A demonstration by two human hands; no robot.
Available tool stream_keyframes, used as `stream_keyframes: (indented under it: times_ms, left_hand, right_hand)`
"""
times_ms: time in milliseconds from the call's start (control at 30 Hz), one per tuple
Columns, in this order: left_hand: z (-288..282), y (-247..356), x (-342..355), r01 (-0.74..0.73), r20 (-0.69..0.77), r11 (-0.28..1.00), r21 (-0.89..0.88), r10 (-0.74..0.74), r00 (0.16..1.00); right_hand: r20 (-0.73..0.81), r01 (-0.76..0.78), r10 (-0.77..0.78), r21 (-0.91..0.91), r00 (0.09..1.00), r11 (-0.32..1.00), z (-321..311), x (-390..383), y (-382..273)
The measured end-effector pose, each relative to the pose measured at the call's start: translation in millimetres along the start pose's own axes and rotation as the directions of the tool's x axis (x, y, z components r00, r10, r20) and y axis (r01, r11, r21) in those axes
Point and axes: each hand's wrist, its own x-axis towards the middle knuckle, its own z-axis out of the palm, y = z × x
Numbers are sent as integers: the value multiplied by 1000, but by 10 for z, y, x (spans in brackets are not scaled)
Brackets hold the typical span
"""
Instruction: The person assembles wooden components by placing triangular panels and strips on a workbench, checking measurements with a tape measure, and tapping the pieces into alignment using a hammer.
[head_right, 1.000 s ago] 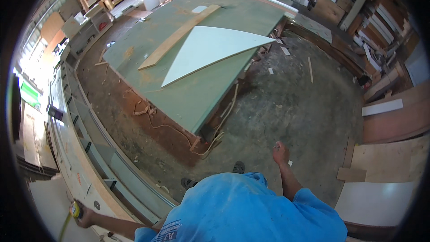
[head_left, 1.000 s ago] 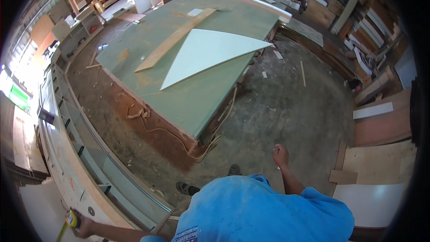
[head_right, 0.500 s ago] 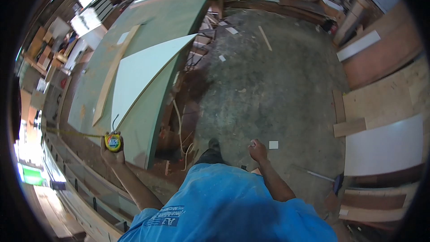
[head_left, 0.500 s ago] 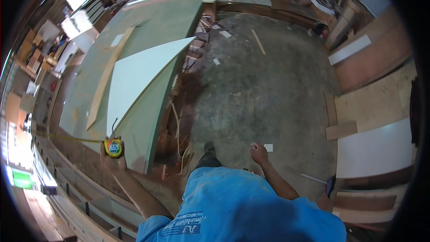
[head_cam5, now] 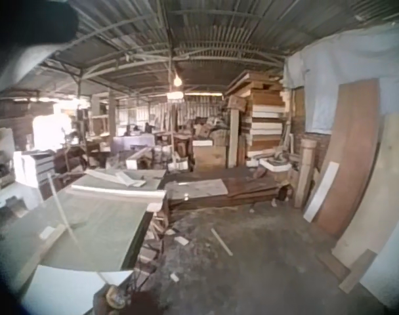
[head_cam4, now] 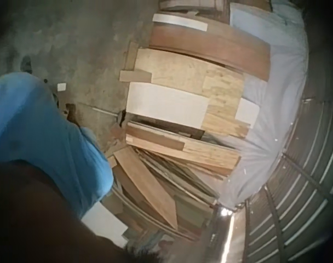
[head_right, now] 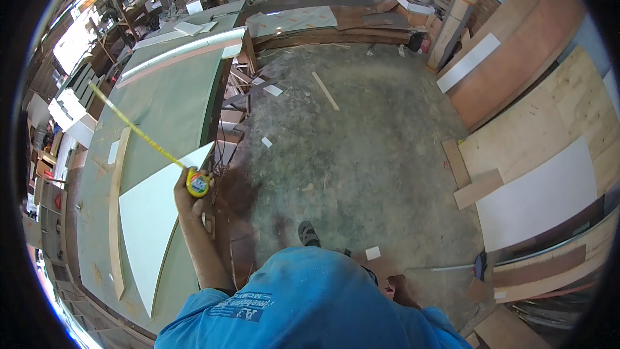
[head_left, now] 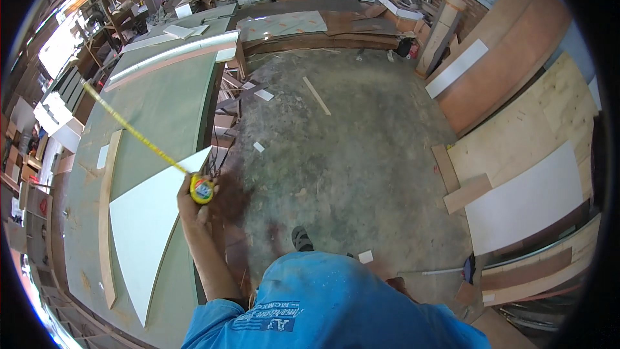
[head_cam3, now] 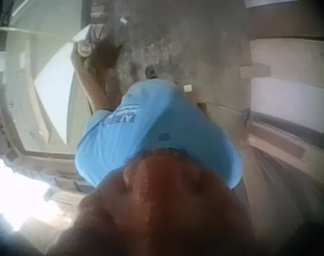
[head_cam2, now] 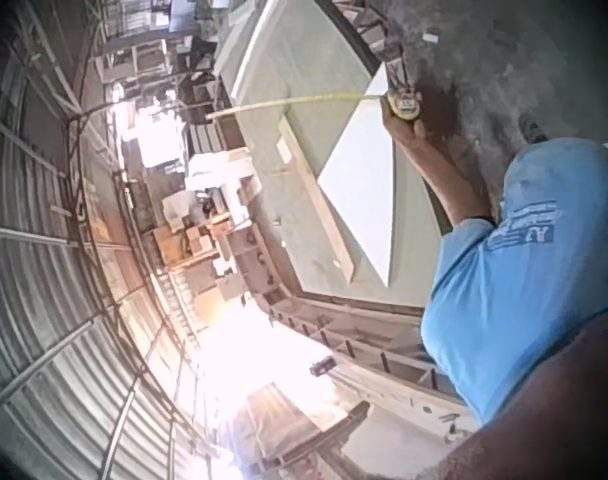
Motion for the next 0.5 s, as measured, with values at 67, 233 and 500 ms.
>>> stream_keyframes:
  times_ms: [67,233,500]
  left_hand:
    - [273,-181,480,59,52,998,24,-60,997]
    - [882,-511,1120,199,123,962,189,-224,967]
    - [977,-490,1805,209,-21,779,590,-244,970]
  right_hand:
    - [100,-319,352,695,931,645,-305,75,-311]
    - [-136,23,-5,129,991,991,-769,649,-1561]
    - [-23,431,-590,-660,807,615,-1527,2156,-2823]
